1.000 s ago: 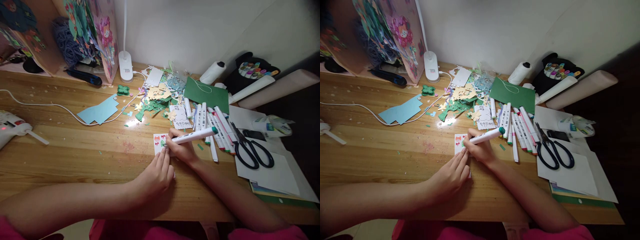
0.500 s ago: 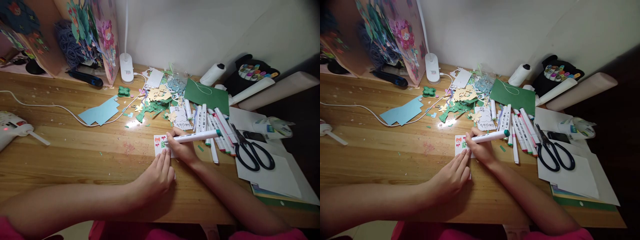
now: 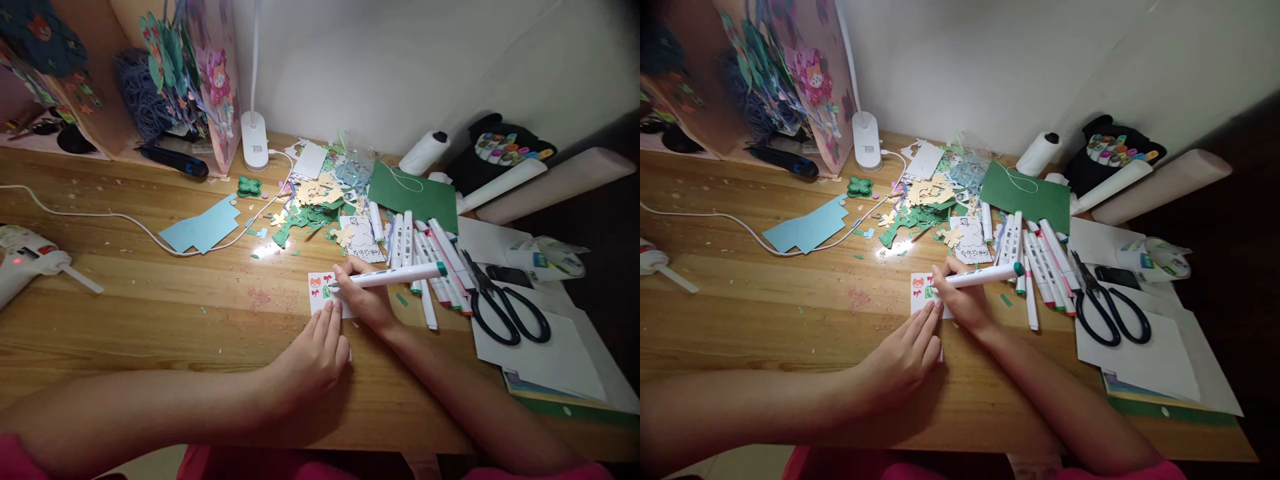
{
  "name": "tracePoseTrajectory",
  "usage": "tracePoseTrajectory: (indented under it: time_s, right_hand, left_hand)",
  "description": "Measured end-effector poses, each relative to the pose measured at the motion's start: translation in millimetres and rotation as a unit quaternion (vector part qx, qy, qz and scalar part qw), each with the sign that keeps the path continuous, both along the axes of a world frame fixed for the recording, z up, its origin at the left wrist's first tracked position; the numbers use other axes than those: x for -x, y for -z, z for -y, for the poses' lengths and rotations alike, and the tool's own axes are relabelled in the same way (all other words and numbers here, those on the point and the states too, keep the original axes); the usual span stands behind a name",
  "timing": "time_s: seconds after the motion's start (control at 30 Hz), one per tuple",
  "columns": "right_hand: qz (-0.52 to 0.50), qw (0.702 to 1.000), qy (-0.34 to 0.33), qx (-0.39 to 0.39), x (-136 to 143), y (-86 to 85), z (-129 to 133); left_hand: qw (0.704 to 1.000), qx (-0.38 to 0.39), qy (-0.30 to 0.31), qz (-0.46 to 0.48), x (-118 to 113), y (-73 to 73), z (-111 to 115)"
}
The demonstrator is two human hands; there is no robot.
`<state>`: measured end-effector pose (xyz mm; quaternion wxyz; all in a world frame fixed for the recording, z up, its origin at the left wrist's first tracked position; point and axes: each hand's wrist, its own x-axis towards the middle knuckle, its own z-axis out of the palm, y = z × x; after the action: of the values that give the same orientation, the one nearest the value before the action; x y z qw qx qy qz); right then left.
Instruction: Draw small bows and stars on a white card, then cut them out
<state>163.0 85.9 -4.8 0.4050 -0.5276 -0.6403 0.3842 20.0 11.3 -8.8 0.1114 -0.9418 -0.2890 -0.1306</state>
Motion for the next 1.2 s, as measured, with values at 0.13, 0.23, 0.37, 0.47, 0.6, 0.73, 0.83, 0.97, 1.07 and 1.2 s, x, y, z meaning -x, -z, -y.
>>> tracePoseTrajectory:
  time_s: [0.13,0.23,0.37,0.47,0.6,0.73,0.83,0.97,1.07,1.2]
  right_hand:
    - [-0.060,0.998,0.026,0.022,-1.9,-0.2,-0.9]
    - [-0.097,0.995,0.038,-0.002,-4.3,-1.1,-0.6]
    - [-0.140,0.986,0.051,-0.070,-7.4,0.6,6.5]
    - [-0.203,0.972,0.021,-0.112,-9.3,1.0,18.4]
    - [-0.192,0.965,-0.054,-0.171,-11.5,-6.3,33.8]
    - [-0.105,0.967,-0.108,-0.207,-11.8,-10.6,38.7]
    - [-0.086,0.972,-0.120,-0.183,-10.4,-10.0,38.1]
    - [-0.069,0.970,-0.158,-0.171,-5.4,-19.5,37.0]
    - [-0.053,0.951,-0.220,-0.210,0.3,-31.6,37.2]
    - [-0.045,0.941,-0.247,-0.227,6.2,-36.2,40.2]
  left_hand:
    - [1.000,0.003,-0.008,0.016,0.5,2.1,0.3]
    - [0.998,0.024,-0.011,0.059,3.7,-0.4,-1.7]
    - [0.984,0.098,-0.025,0.148,8.3,-9.2,-8.6]
    - [0.968,0.160,-0.033,0.188,8.2,-11.3,-14.2]
    - [0.957,0.190,-0.055,0.213,5.7,-5.0,-18.6]
    - [0.947,0.202,-0.051,0.245,5.8,-1.1,-18.5]
    - [0.942,0.230,-0.043,0.239,7.1,-0.8,-17.3]
    - [0.937,0.264,0.003,0.229,7.3,2.4,-17.4]
    - [0.933,0.261,0.055,0.243,7.0,4.8,-17.8]
    - [0.935,0.250,0.082,0.239,10.5,3.7,-16.4]
